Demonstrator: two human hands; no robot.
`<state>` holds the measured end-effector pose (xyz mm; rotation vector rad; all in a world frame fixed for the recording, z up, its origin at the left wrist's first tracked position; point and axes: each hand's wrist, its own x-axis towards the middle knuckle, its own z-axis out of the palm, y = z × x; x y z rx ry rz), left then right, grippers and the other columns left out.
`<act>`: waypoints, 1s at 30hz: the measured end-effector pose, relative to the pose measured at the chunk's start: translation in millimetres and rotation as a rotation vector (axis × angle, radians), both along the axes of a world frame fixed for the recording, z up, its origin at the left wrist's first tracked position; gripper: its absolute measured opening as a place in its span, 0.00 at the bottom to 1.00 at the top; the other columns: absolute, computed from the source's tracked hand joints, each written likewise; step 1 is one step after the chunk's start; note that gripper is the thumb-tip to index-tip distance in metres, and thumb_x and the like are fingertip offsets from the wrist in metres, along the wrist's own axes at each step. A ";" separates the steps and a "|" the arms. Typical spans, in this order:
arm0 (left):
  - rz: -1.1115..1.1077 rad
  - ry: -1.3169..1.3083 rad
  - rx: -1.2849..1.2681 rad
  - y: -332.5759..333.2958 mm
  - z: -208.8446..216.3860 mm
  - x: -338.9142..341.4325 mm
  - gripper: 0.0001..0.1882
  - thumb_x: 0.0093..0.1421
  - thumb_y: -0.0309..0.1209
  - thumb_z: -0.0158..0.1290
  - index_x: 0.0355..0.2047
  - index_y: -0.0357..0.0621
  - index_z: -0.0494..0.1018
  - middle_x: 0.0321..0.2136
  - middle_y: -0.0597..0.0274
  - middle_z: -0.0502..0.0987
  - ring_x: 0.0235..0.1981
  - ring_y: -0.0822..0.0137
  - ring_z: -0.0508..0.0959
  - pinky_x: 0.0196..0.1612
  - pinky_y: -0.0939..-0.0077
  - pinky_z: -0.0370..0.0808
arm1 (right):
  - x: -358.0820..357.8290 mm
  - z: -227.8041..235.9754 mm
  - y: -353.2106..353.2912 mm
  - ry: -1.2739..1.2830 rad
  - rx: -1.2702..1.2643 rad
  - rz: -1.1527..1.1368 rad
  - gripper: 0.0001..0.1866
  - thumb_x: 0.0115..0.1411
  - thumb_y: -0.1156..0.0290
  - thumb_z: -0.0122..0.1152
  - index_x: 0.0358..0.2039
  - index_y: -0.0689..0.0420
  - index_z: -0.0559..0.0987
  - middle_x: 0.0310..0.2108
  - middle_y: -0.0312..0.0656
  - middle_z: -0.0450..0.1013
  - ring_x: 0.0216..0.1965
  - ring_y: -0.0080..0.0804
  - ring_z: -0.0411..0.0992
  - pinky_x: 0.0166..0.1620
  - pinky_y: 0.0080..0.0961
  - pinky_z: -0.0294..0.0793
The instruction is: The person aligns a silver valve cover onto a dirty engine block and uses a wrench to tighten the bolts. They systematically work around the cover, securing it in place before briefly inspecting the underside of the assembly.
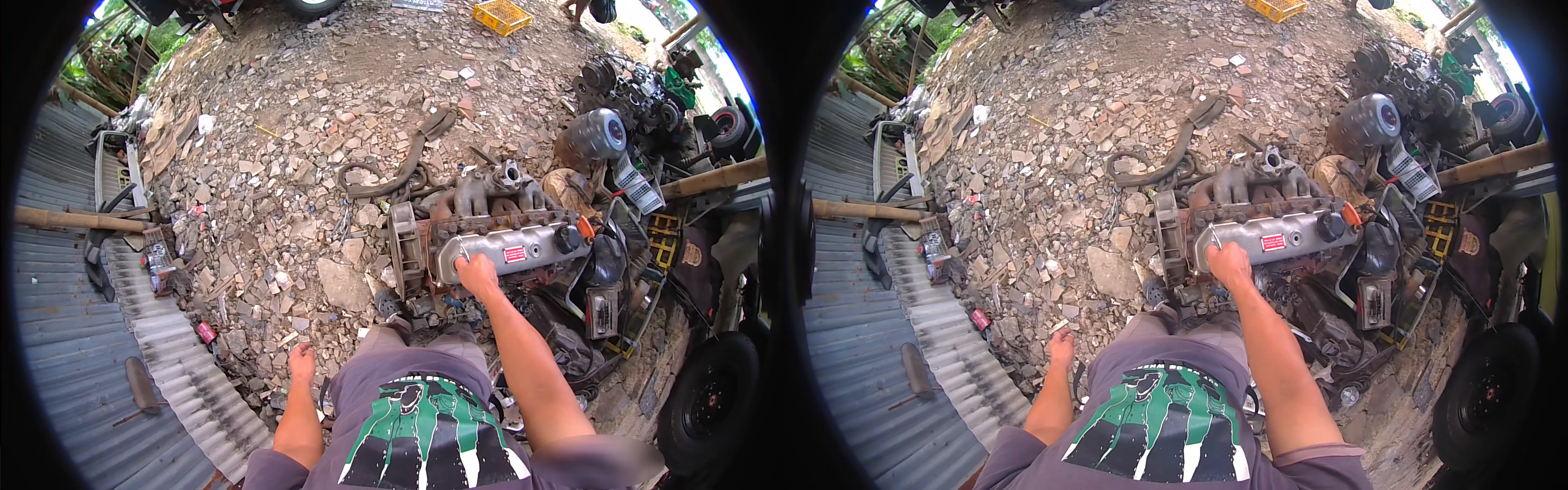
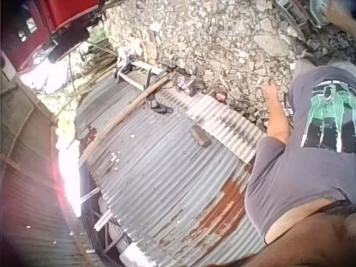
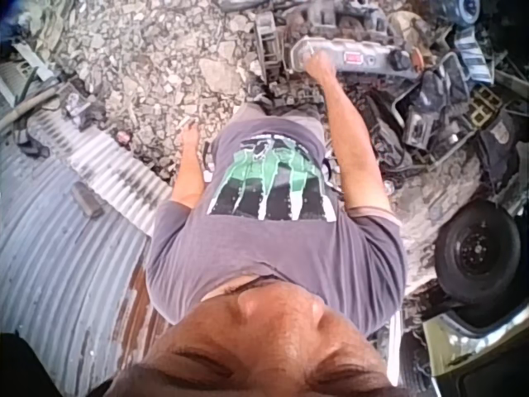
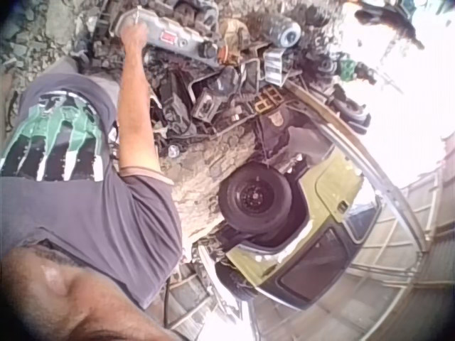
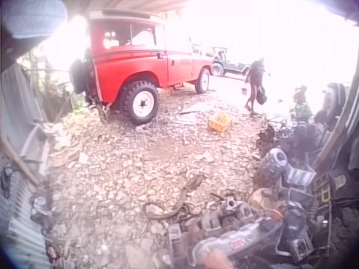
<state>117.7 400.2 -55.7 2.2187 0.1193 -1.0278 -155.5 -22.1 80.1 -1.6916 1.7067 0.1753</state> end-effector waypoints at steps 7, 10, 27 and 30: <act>-0.028 0.013 -0.034 -21.9 -3.5 -5.1 0.14 0.62 0.24 0.51 0.49 0.36 0.72 0.37 0.58 0.79 0.34 0.70 0.78 0.38 0.76 0.77 | -23.7 -35.2 0.8 -0.086 -0.006 -0.093 0.22 0.56 0.57 0.55 0.29 0.67 0.80 0.29 0.63 0.77 0.37 0.57 0.77 0.40 0.47 0.73; -0.038 0.008 -0.050 -27.6 3.2 -1.0 0.14 0.62 0.24 0.51 0.49 0.36 0.72 0.36 0.58 0.78 0.33 0.70 0.78 0.38 0.76 0.76 | -17.1 -6.8 8.5 0.025 -0.237 0.212 0.19 0.56 0.57 0.56 0.25 0.63 0.78 0.26 0.59 0.77 0.32 0.56 0.78 0.36 0.49 0.74; 0.027 0.023 -0.016 14.7 -4.1 -12.1 0.15 0.62 0.25 0.52 0.49 0.36 0.72 0.33 0.59 0.78 0.31 0.71 0.77 0.35 0.76 0.76 | -2.0 13.8 -3.2 0.106 -0.076 0.232 0.23 0.56 0.55 0.51 0.33 0.65 0.83 0.34 0.61 0.78 0.40 0.60 0.77 0.48 0.47 0.75; -0.038 -0.028 -0.014 20.5 -10.5 -11.2 0.15 0.62 0.26 0.52 0.49 0.35 0.72 0.34 0.59 0.78 0.31 0.71 0.77 0.36 0.76 0.76 | 1.1 4.0 0.1 0.061 -0.064 0.024 0.25 0.56 0.55 0.51 0.36 0.66 0.83 0.37 0.63 0.77 0.42 0.62 0.76 0.50 0.47 0.74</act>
